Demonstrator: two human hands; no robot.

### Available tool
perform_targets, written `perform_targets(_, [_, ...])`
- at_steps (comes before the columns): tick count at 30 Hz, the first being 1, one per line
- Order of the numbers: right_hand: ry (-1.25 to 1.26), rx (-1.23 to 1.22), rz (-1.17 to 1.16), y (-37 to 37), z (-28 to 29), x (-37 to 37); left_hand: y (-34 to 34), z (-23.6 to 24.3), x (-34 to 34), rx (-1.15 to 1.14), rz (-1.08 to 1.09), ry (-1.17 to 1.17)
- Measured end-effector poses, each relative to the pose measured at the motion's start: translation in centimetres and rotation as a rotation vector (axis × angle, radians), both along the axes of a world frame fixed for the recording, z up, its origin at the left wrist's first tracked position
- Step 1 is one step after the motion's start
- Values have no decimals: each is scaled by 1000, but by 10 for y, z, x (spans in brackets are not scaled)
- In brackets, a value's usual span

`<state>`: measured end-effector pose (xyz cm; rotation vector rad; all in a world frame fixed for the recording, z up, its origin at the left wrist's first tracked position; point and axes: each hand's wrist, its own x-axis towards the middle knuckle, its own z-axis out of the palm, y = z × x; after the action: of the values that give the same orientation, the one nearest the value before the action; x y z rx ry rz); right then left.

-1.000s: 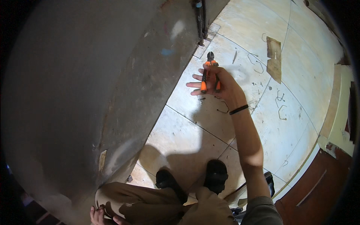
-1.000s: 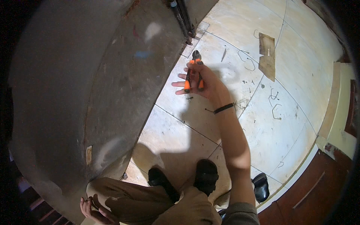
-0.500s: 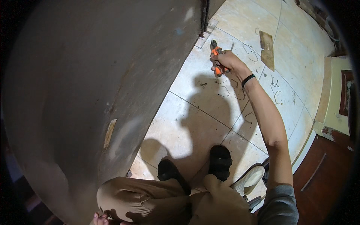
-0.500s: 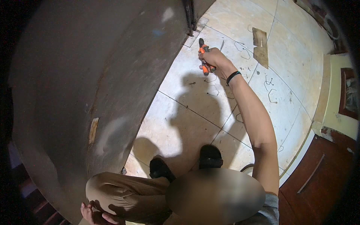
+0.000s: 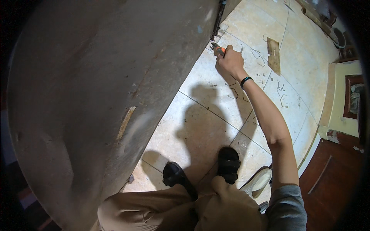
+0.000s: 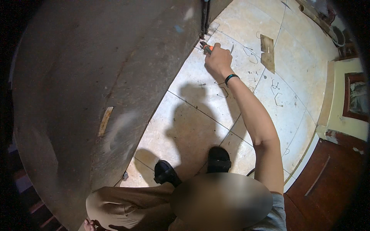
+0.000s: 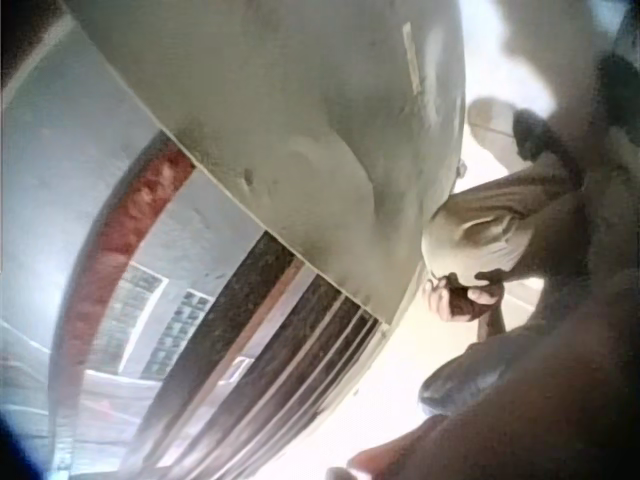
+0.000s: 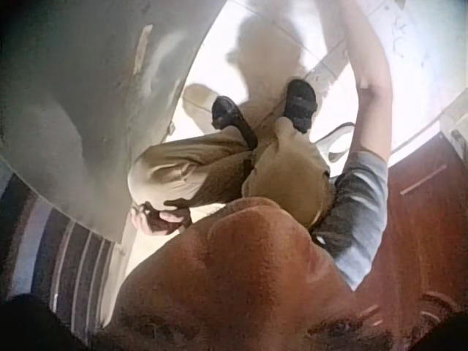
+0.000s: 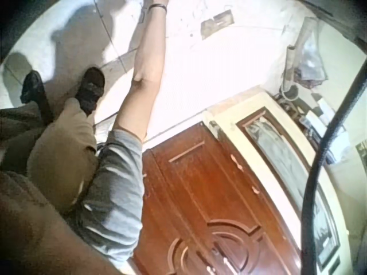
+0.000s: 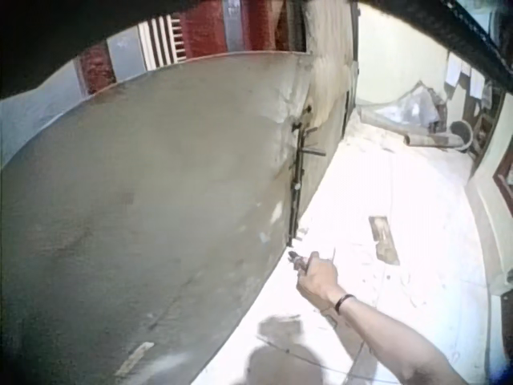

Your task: The person uses pliers to manipulate a wire or pin on a door hinge while sitting on the floor.

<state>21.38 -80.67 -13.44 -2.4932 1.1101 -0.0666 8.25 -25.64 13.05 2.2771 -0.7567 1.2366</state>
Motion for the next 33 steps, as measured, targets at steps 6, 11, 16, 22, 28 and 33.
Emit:
perform_targets(6, [-59, -207, -80, 13, -3, 7, 6, 1, 1, 4, -14, 2])
perform_targets(11, [-73, -228, -102, 22, -11, 19, 5, 3, 4, 44, -8, 16])
perform_targets(16, [-103, -222, -157, 26, -17, 23, 8, 4, 1, 65, 10, 25])
perform_targets(22, [-170, -145, -247, 39, -12, 29, 6, 4, 3, 70, 7, 17])
perform_targets(28, [-188, -190, -279, 44, -24, 32, 4, 3, 6, 68, -29, 25])
perform_targets(33, [-164, -261, -178, 40, -29, 28, -2, 1, 10, 27, -46, 21])
